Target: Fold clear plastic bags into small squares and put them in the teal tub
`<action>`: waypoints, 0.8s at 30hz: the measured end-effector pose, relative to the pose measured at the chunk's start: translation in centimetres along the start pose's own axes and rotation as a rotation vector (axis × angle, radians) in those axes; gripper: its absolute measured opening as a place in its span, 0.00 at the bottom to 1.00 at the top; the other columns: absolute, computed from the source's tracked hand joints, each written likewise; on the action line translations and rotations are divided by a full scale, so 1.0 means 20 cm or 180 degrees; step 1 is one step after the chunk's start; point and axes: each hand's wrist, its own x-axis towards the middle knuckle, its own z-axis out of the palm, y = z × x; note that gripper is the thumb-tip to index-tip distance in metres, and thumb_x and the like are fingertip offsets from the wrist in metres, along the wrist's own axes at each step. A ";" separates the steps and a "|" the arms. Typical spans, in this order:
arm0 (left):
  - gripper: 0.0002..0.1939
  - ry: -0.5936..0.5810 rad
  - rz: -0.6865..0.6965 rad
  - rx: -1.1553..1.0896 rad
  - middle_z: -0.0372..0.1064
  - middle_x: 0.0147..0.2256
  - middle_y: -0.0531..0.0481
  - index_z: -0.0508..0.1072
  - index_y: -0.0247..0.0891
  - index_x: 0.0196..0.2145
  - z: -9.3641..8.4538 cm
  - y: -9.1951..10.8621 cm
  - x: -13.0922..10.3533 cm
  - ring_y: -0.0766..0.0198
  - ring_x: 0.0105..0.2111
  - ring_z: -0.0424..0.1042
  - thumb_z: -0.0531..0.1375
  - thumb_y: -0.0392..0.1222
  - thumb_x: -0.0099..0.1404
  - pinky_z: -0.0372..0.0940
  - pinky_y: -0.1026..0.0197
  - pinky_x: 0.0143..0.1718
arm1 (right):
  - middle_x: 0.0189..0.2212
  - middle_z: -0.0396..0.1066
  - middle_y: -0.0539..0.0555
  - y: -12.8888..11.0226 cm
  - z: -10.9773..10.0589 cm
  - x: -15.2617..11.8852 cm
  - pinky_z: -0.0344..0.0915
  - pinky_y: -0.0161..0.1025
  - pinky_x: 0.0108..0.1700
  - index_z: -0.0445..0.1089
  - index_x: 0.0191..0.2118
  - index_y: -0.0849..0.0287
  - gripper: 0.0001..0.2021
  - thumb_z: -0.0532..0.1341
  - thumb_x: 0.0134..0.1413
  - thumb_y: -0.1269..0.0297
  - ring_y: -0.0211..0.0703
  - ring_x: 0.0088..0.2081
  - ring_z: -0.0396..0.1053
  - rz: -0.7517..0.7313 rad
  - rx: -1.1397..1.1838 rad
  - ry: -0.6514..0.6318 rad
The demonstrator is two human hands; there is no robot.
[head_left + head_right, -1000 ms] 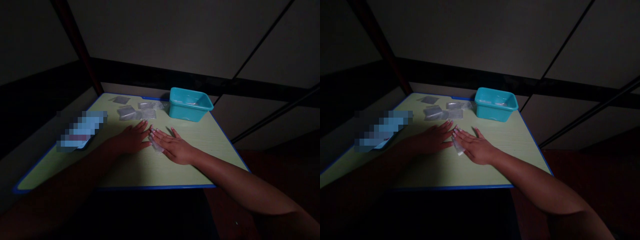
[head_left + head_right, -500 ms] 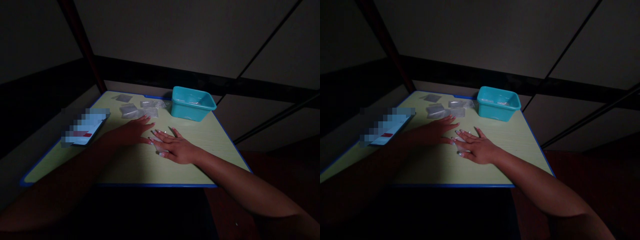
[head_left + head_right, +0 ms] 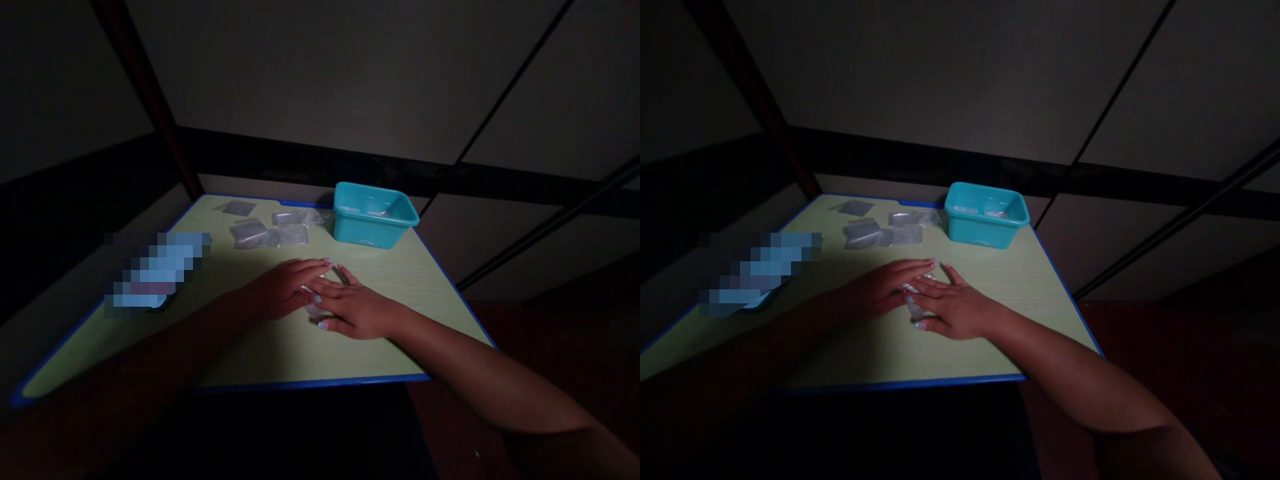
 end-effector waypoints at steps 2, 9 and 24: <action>0.31 0.0075 -0.0129 -0.0068 0.54 0.63 0.40 0.54 0.37 0.63 0.02 -0.02 -0.01 0.55 0.62 0.55 0.41 0.58 0.71 0.52 0.49 0.61 | 0.67 0.40 0.60 -0.01 -0.03 -0.03 0.20 0.61 0.62 0.43 0.68 0.58 0.32 0.51 0.63 0.51 0.46 0.68 0.36 -0.0060 0.0114 -0.0031; 0.35 -0.0242 -0.0233 -0.0085 0.48 0.65 0.40 0.51 0.36 0.65 0.01 -0.01 -0.01 0.54 0.66 0.45 0.35 0.61 0.70 0.43 0.45 0.63 | 0.68 0.34 0.57 -0.07 -0.06 -0.12 0.18 0.56 0.63 0.37 0.69 0.52 0.42 0.57 0.56 0.46 0.46 0.68 0.34 -0.0096 0.0418 -0.0331; 0.33 -0.1196 -0.0333 0.0620 0.42 0.66 0.40 0.37 0.37 0.67 0.05 0.06 0.02 0.55 0.66 0.43 0.38 0.55 0.71 0.35 0.42 0.63 | 0.68 0.36 0.59 -0.09 -0.02 -0.14 0.16 0.56 0.63 0.42 0.68 0.58 0.43 0.57 0.53 0.42 0.50 0.68 0.33 0.0091 0.0576 -0.0509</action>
